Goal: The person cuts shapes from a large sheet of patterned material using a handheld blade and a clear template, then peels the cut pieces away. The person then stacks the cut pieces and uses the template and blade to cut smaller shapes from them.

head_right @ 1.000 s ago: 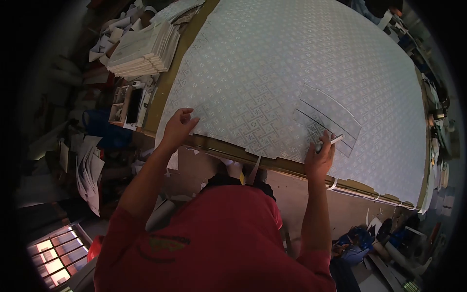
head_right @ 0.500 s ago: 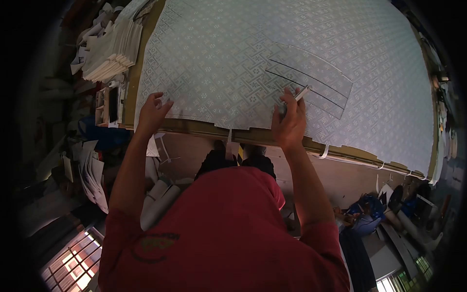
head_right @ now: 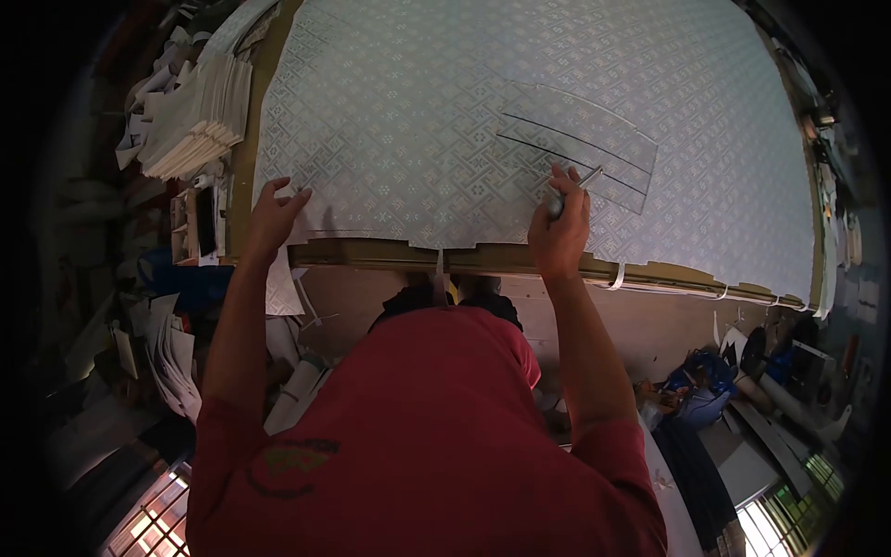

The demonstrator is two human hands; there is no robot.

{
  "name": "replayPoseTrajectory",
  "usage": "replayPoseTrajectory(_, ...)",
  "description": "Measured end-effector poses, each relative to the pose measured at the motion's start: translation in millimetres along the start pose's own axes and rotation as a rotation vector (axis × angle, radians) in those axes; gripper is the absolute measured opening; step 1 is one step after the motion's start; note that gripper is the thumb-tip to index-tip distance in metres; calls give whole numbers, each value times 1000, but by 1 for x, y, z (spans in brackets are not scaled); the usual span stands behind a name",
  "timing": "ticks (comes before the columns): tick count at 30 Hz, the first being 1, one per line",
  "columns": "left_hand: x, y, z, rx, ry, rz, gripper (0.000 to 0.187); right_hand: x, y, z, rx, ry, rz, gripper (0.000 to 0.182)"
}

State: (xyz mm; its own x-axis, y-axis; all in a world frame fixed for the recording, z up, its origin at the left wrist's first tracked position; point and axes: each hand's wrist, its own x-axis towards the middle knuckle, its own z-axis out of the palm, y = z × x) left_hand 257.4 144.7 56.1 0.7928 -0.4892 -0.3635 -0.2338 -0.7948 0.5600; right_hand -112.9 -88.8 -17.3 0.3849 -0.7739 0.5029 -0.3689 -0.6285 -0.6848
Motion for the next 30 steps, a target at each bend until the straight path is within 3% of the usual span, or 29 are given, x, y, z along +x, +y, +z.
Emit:
replayPoseTrajectory(6,8,-17,2,-549,-160,-118,74,0,-6,2,-117,-44,-52,35)
replayPoseTrajectory(8,17,-19,2,-776,-262,-63,59,-4,-13,4,-132,-60,-63,36)
replayPoseTrajectory(12,0,-8,3,-679,-405,-7,45,-26,-42,20,-86,-172,-97,42)
replayPoseTrajectory(14,1,-11,6,-415,-379,73,36,-37,-58,29,-89,-206,-124,39)
replayPoseTrajectory(18,37,-48,-28,-500,-49,102,39,-55,-90,38,4,-294,-105,47)
replayPoseTrajectory(21,71,-96,-54,-277,57,288,45,-67,-98,37,44,-359,-142,48)
replayPoseTrajectory(23,68,-95,-58,339,650,653,43,-76,-98,34,33,-334,-124,47)
replayPoseTrajectory(24,59,-81,-57,341,648,660,43,-80,-97,33,30,-321,-118,46)
replayPoseTrajectory(26,8,-23,-51,-403,111,546,42,-84,-96,26,9,-314,-109,45)
replayPoseTrajectory(28,-57,47,-63,-657,-235,614,33,-85,-95,19,-11,-318,-120,43)
replayPoseTrajectory(30,-94,96,-86,-704,-526,1181,21,-85,-92,9,-101,-280,-37,41)
